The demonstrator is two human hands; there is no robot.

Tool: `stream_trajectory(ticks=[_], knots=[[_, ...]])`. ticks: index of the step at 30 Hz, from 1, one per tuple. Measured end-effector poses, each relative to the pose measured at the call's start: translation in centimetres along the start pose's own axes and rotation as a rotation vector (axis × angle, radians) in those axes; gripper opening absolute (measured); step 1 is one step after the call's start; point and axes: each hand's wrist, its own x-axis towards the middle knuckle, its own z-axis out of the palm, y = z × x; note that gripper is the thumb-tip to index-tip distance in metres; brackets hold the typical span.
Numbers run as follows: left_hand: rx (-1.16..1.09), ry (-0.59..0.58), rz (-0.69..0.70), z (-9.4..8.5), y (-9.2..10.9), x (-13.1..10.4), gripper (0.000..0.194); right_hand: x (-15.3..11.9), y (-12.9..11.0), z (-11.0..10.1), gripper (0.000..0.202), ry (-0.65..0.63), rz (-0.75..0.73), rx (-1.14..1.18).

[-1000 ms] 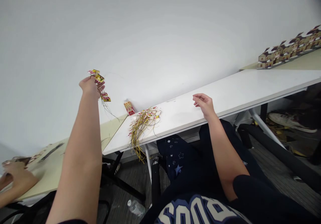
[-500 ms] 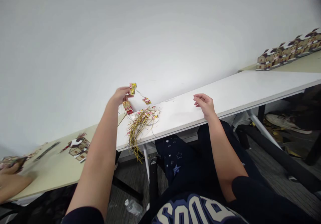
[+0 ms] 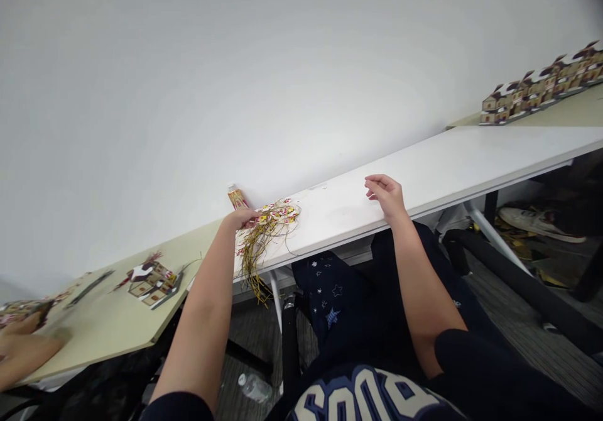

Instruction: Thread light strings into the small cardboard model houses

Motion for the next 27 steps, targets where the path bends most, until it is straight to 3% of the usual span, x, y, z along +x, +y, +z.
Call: stream_trajectory(ticks=[3,8,13,17,23,27], knots=[[-0.075,-0.054,-0.066,0.0,1.1,0.4,0.014,-0.1,-0.1,0.2,0.039,-0.013,-0.006,-0.005],[-0.062,-0.016,0.045,0.9,1.9,1.1,0.009,-0.1,-0.3,0.2,0.040,-0.015,-0.018,-0.025],[0.164,0.128,0.034,1.0,0.2,1.5,0.013,0.0,-0.2,-0.3,0.039,0.003,-0.013,-0.019],[0.310,0.256,0.135,1.1,-0.1,1.7,0.015,0.0,-0.1,-0.4,0.039,0.009,-0.004,-0.019],[0.659,0.259,0.352,3.1,1.6,2.0,0.036,0.1,-0.2,0.1,0.042,0.005,-0.004,-0.029],[0.727,0.230,0.410,5.0,1.9,1.7,0.036,0.1,-0.1,0.3,0.043,-0.011,-0.013,-0.059]])
